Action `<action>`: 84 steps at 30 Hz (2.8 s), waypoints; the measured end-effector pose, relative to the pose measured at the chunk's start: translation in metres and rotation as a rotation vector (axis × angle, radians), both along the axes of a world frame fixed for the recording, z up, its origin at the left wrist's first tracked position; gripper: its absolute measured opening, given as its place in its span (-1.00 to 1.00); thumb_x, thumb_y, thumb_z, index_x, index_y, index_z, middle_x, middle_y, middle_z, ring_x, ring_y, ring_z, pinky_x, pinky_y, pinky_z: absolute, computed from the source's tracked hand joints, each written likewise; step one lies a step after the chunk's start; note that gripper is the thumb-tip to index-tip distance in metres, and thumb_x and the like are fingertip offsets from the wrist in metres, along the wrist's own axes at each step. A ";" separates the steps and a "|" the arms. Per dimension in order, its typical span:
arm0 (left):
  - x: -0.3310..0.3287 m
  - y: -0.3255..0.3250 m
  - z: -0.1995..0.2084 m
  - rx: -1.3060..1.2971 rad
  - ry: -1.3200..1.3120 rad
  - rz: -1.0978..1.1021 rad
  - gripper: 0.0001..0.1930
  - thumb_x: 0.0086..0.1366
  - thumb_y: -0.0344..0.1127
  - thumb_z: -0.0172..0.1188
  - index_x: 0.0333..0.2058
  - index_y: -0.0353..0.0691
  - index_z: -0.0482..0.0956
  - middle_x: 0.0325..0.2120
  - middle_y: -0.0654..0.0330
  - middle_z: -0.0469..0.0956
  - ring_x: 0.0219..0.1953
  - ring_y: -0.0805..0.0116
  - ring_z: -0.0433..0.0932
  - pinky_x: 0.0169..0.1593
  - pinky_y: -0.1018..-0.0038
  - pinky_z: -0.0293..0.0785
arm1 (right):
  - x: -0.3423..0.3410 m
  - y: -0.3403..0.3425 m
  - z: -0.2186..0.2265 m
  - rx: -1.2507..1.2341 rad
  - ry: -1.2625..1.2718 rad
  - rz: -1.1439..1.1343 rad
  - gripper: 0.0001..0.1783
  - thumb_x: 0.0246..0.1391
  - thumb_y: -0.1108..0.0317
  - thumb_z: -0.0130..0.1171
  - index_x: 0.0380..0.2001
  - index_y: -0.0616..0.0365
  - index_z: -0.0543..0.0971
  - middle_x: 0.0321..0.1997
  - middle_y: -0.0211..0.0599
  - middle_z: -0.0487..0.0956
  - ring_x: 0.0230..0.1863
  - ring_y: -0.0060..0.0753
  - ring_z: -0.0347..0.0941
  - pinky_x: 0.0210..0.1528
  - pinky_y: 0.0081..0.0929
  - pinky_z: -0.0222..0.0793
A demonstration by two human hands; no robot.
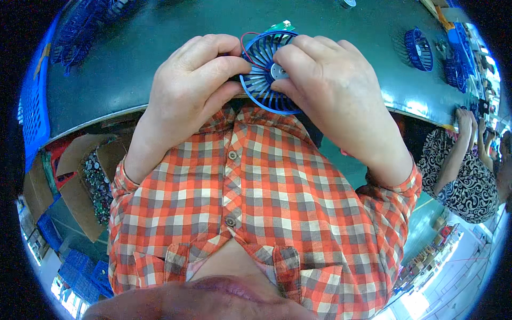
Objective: The person assembles mini fans by picking up fan grilles and motor components and fitting the motors into the grilles by hand.
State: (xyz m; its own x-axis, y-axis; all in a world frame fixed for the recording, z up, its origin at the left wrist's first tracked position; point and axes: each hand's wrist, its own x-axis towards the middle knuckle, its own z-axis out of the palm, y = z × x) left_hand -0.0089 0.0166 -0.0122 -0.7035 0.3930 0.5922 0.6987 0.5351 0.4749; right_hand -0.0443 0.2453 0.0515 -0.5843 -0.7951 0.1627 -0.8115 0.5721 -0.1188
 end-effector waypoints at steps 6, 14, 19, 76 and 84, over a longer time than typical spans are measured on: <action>0.004 -0.001 0.005 0.032 -0.019 -0.005 -0.67 -0.07 -0.48 0.44 -0.26 -0.22 0.61 -0.17 0.13 0.57 -0.16 0.09 0.59 -0.13 0.28 0.55 | 0.005 0.022 -0.005 -0.141 -0.065 0.172 -0.31 0.09 -0.10 0.28 0.12 0.21 0.58 0.04 -0.02 0.56 -0.01 0.05 0.55 0.02 -0.22 0.46; 0.004 -0.003 0.012 0.058 -0.004 0.023 -0.67 -0.06 -0.44 0.47 -0.24 -0.19 0.65 -0.07 0.10 0.57 -0.06 0.06 0.58 -0.03 0.25 0.54 | 0.015 0.032 -0.043 -0.233 0.060 0.185 -0.39 -0.02 0.14 0.39 0.09 0.21 0.61 0.12 -0.13 0.57 -0.03 -0.05 0.53 0.03 -0.15 0.46; -0.027 -0.040 0.048 -0.249 0.324 0.523 -0.51 0.10 -0.42 0.41 0.07 -0.13 0.60 0.13 0.04 0.52 0.22 -0.05 0.43 0.28 0.16 0.35 | 0.013 0.034 -0.048 -0.313 0.074 0.168 -0.38 -0.15 0.29 0.45 0.06 0.21 0.61 0.11 -0.14 0.58 -0.04 -0.06 0.54 0.02 -0.15 0.45; -0.014 0.000 0.005 -0.173 -0.029 0.105 -0.73 0.09 -0.47 0.36 -0.19 -0.22 0.61 0.11 -0.07 0.52 0.19 -0.10 0.49 0.22 0.12 0.45 | -0.158 0.117 0.007 0.069 0.447 -0.422 -0.63 0.24 0.35 0.16 0.12 -0.11 0.58 -0.18 -0.20 0.63 -0.12 -0.02 0.58 -0.08 -0.18 0.50; -0.014 -0.002 0.008 -0.152 -0.017 0.013 -0.74 0.09 -0.47 0.36 -0.20 -0.21 0.62 0.02 -0.03 0.58 0.13 -0.05 0.54 0.17 0.13 0.46 | -0.152 0.116 -0.020 -0.179 0.284 -0.485 -0.74 0.26 0.22 0.18 -0.06 0.06 0.64 -0.18 -0.12 0.64 -0.18 0.01 0.60 -0.12 -0.19 0.48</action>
State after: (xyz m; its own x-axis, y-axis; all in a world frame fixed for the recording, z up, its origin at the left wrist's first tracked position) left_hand -0.0226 0.0146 -0.0038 -0.7188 0.4678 0.5143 0.6835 0.6107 0.3997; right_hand -0.1958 0.3616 0.0319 -0.7883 -0.3937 0.4729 -0.4763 0.8769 -0.0639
